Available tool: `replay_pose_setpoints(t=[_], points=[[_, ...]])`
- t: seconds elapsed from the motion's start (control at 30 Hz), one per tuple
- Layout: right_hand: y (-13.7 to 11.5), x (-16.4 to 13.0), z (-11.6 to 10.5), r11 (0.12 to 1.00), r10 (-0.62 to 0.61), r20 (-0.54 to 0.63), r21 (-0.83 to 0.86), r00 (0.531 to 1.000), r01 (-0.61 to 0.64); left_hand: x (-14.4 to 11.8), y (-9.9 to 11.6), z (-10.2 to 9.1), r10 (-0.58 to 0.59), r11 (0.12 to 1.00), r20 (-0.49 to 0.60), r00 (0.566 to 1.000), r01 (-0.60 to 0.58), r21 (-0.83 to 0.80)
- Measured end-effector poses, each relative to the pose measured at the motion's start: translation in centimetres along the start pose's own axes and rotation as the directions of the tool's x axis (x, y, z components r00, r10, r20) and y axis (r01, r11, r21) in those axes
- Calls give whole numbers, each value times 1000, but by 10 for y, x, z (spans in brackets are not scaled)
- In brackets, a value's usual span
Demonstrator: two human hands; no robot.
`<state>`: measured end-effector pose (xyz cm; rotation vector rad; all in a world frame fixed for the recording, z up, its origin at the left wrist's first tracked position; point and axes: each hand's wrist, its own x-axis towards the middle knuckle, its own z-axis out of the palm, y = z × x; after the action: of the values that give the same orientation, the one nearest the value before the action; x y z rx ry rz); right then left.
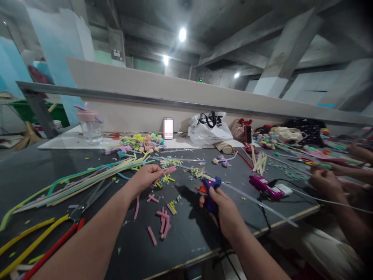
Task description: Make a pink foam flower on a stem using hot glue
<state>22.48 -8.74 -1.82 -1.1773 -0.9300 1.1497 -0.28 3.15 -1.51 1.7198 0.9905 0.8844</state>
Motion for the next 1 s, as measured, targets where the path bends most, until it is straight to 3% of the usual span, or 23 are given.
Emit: replay_pose_setpoints(t=[0.2, 0.3, 0.37, 0.4, 0.43, 0.5, 0.53, 0.63, 0.73, 0.8, 0.9, 1.0], points=[[-2, 22, -29, 937, 317, 34, 145, 948, -318, 1, -1, -1, -18, 1000, -8, 1000, 17, -21], [-12, 27, -39, 901, 433, 72, -11, 898, -434, 2, -3, -2, -19, 999, 4, 1000, 19, -33], [-23, 30, -42, 859, 451, 54, -296, 891, -417, 2, -4, -3, -18, 999, 9, 1000, 18, -39], [-30, 31, -44, 795, 401, 7, -500, 916, -344, 2, -4, -3, -17, 999, 8, 1000, 17, -41], [-36, 32, -44, 676, 312, -43, -692, 949, -254, 2, -4, -4, -17, 999, 6, 1000, 17, -42], [-47, 35, -42, 377, 84, -83, -920, 993, -108, 2, -4, -5, -15, 999, 0, 1000, 15, -44], [-51, 36, -37, 271, 0, -73, -960, 997, -70, 2, -4, -5, -13, 999, -3, 1000, 13, -45], [-50, 31, -7, 170, -82, 58, -983, 995, 71, 4, -5, -5, -9, 999, -11, 1000, 9, -46], [-30, 17, 44, 141, -67, 303, -940, 951, 310, 4, -6, -5, -4, 999, -14, 1000, 3, -38], [-12, 11, 79, 130, -76, 389, -909, 918, 396, 4, -6, -5, 1, 1000, -9, 1000, -1, -31], [10, 12, 115, 103, -93, 410, -902, 907, 418, 3, -5, -4, 8, 1000, -3, 1000, -8, -22], [22, 21, 127, 102, -102, 419, -898, 902, 428, 3, -6, -4, 16, 1000, 3, 1000, -16, -16]])
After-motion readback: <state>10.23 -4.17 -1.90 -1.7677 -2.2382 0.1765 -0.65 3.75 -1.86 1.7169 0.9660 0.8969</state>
